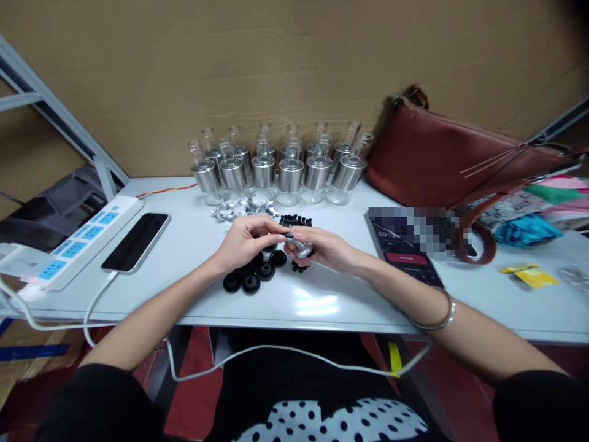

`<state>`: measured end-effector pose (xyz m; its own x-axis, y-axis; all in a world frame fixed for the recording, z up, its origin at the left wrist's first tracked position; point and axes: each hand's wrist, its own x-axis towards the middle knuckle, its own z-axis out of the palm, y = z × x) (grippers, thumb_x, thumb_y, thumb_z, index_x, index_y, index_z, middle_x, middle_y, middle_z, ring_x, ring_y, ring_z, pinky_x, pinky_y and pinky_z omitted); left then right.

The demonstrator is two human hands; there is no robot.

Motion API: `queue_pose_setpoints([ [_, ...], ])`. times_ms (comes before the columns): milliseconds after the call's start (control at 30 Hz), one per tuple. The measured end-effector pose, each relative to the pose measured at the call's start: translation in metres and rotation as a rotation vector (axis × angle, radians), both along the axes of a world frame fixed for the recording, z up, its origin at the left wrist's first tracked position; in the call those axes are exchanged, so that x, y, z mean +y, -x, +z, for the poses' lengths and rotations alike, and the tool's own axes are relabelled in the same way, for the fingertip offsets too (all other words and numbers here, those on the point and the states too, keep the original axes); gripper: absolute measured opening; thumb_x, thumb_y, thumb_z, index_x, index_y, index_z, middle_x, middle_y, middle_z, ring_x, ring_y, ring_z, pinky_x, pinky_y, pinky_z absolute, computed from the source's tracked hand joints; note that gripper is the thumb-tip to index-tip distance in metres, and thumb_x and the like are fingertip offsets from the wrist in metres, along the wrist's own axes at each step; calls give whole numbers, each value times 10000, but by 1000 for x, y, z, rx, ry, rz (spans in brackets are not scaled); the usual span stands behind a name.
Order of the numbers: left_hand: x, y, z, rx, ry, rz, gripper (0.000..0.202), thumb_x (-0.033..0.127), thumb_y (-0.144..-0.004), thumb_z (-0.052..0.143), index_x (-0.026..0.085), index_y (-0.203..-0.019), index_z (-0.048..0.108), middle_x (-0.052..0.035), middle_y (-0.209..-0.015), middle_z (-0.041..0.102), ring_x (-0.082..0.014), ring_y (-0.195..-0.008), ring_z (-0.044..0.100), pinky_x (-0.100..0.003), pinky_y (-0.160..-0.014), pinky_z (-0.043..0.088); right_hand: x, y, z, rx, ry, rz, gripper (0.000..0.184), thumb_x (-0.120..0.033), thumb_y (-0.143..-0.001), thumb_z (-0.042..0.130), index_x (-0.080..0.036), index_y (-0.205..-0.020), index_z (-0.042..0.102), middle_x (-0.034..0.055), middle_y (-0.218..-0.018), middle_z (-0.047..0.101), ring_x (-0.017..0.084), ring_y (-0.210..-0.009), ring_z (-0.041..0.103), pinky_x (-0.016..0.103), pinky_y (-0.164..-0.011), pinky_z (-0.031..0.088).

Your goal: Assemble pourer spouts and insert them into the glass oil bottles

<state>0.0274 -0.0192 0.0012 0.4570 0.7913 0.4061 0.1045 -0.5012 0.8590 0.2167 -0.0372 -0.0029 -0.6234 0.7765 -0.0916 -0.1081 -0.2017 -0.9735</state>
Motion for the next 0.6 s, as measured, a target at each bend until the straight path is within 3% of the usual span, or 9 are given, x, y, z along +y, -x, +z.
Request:
queue_pose_setpoints([
  [167,0,-2,-3,-41,14,-25,71,192,-734,715,149,-788,732,-6,-661,646,-63,-539,513,-163,-476,389,-1,0,3,8,-52,-80,277,-387,-738,595,-147,-647,489,-20,-632,451,68,-513,337,246,-488,202],
  [333,2,-1,-4,-19,-58,-8,110,220,-780,692,163,-865,731,-1,-697,628,-48,-480,504,-164,-445,411,0,0,1,61,-56,-62,285,-396,-769,605,-152,-672,494,-21,-655,460,65,-517,340,247,-488,215],
  [600,-1,-2,-6,29,-268,1,119,249,-815,677,157,-875,724,-13,-694,652,-66,-523,564,-182,-528,466,1,-1,1,-38,-102,-67,337,-456,-810,566,-155,-676,496,-29,-643,437,67,-513,349,253,-488,224],
])
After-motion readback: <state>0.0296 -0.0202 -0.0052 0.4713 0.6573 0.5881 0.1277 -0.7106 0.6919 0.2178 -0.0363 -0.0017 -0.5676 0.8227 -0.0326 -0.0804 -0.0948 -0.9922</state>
